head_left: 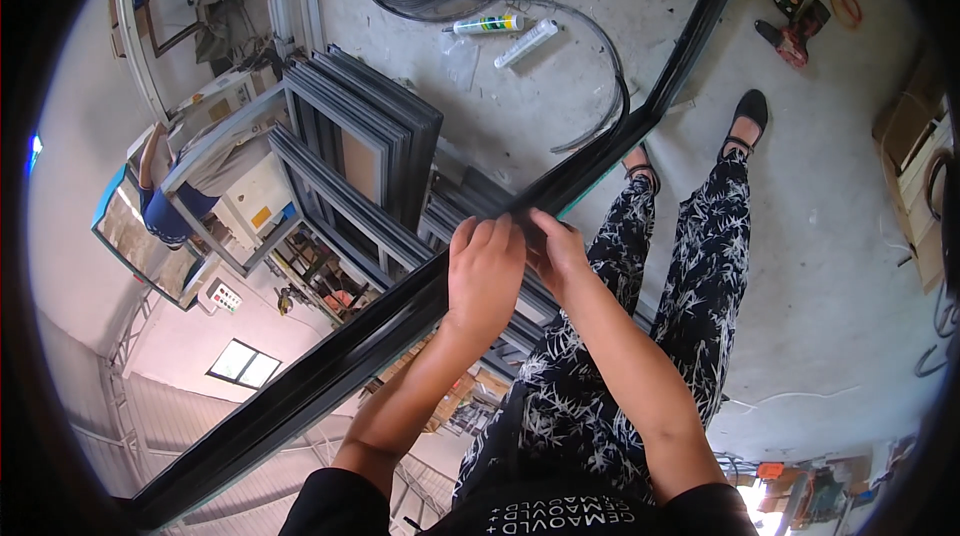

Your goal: The person installs a black rubber seal into the channel of a metal window frame by pressing it in by hand and then applies clear adhesive tape to secure sections of the seal.

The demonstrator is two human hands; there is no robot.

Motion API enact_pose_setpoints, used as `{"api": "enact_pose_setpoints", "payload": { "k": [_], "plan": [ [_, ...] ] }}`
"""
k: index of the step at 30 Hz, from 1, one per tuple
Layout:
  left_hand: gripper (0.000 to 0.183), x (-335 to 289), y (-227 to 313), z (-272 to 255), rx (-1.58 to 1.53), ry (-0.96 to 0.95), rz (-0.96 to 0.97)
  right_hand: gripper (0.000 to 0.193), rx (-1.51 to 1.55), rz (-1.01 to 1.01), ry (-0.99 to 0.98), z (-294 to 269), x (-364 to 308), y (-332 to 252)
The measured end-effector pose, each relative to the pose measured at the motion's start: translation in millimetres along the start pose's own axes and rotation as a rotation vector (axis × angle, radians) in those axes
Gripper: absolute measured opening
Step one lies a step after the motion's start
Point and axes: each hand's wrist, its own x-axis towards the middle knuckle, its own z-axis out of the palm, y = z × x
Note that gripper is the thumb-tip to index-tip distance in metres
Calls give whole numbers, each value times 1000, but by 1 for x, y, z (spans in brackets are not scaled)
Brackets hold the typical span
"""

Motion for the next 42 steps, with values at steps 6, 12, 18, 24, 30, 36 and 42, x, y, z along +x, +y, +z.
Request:
{"api": "enact_pose_setpoints", "payload": {
  "k": [6, 12, 18, 24, 30, 36, 42],
  "plan": [
    [30, -2, -3, -6, -26, -31, 8, 31, -18, -25, -21, 4, -9, 6],
    [42, -55, -6, -61, 1, -18, -99, 29, 27, 16, -35, 10, -13, 22],
    [31, -69, -16, -67, 164, 59, -23, 33, 70, -16, -61, 17, -21, 28],
    [29, -69, -20, -64, 116, 76, -26, 35, 24, -65, -94, 25, -34, 35],
    [29, -71, -19, -60, 126, 72, -36, 34, 9, 22, -159, 27, -42, 42],
    [26, -70, -19, -65, 9, 78, -42, 27, -10, 35, -180, 32, -56, 45],
    [34, -84, -35, -109, -369, 191, -182, 30, -12, 38, -170, 43, -67, 48]
  ]
}}
